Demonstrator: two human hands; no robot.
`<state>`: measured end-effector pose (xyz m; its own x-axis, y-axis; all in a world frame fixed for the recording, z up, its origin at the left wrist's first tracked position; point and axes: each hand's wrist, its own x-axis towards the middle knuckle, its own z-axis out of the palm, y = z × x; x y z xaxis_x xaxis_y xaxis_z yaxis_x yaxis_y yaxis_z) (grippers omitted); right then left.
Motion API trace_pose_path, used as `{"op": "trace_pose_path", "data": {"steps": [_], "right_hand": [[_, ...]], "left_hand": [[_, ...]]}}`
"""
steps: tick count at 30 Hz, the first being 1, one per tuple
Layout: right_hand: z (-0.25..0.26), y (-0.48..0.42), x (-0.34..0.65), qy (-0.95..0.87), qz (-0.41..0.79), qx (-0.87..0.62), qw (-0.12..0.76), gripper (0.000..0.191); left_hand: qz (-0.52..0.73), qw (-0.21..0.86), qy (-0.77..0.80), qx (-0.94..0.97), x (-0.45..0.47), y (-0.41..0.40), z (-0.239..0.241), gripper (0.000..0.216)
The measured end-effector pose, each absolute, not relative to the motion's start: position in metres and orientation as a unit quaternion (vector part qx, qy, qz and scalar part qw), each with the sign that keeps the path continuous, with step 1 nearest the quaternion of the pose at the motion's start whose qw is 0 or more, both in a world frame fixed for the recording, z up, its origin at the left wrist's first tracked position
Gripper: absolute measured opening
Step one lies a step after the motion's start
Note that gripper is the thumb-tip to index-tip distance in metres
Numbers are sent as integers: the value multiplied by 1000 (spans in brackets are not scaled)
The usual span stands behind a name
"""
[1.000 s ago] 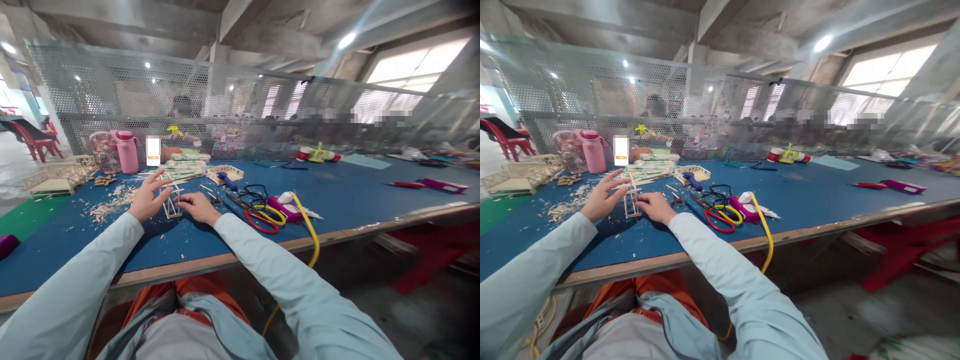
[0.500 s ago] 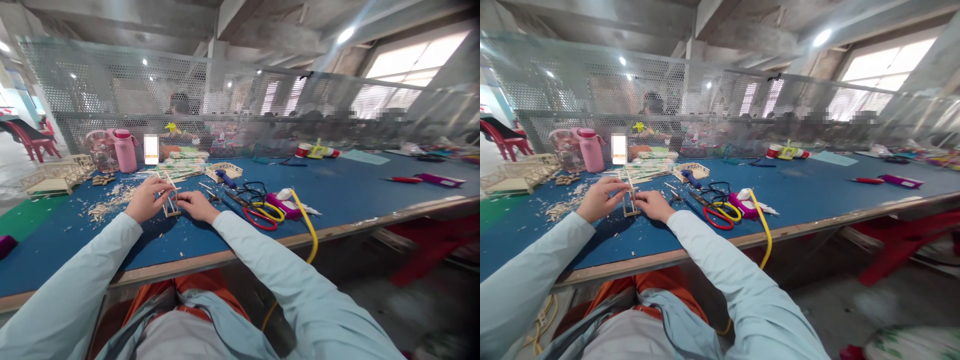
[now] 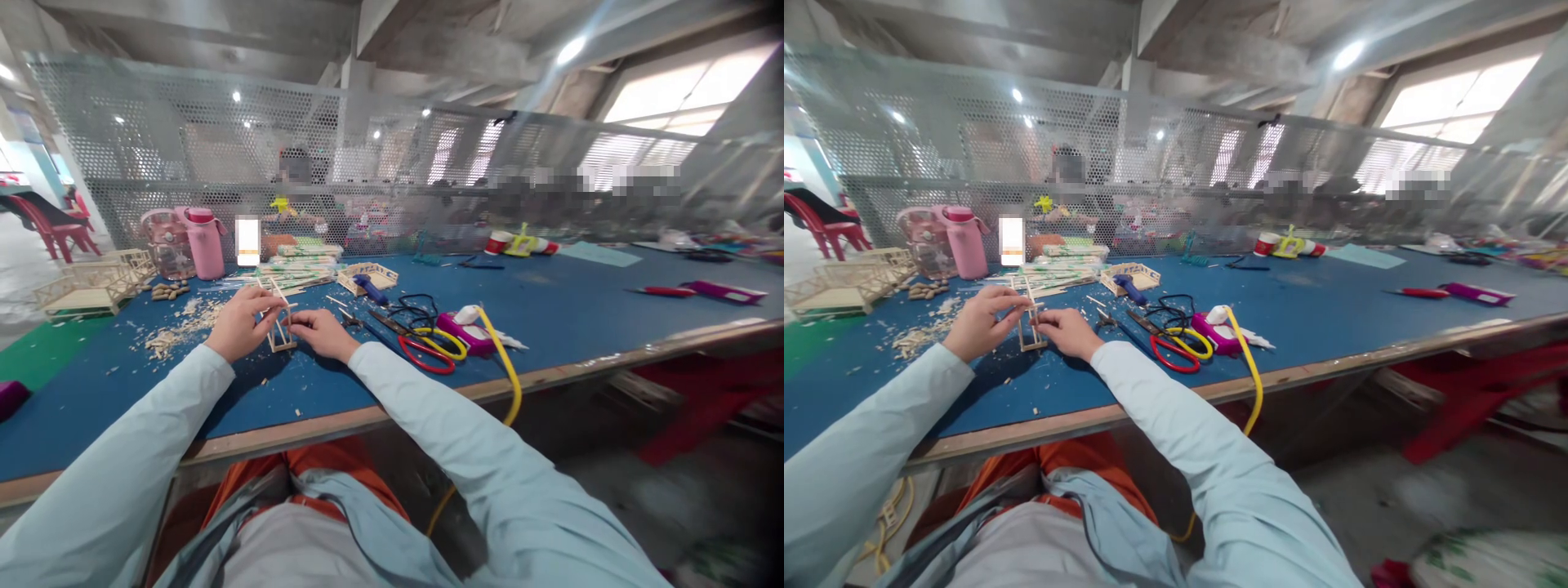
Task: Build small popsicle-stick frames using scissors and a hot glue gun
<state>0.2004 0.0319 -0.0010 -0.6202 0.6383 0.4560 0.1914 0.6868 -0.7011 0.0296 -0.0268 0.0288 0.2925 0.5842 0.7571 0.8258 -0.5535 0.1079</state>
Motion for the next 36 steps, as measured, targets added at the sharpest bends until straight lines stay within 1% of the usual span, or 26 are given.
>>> {"op": "trace_pose_path", "data": {"steps": [6, 12, 19, 36], "right_hand": [[-4, 33, 200, -838, 324, -240, 367, 22], [-4, 32, 199, -841, 329, -244, 353, 21], [-4, 33, 201, -837, 320, -240, 372, 20], [-2, 29, 201, -838, 321, -240, 369, 22]], "left_hand": [[-395, 159, -441, -790, 30, -26, 28, 29], [-390, 152, -449, -790, 30, -27, 28, 29], [-402, 145, -446, -786, 30, -26, 27, 28], [-393, 151, -448, -789, 31, -27, 28, 29]]}}
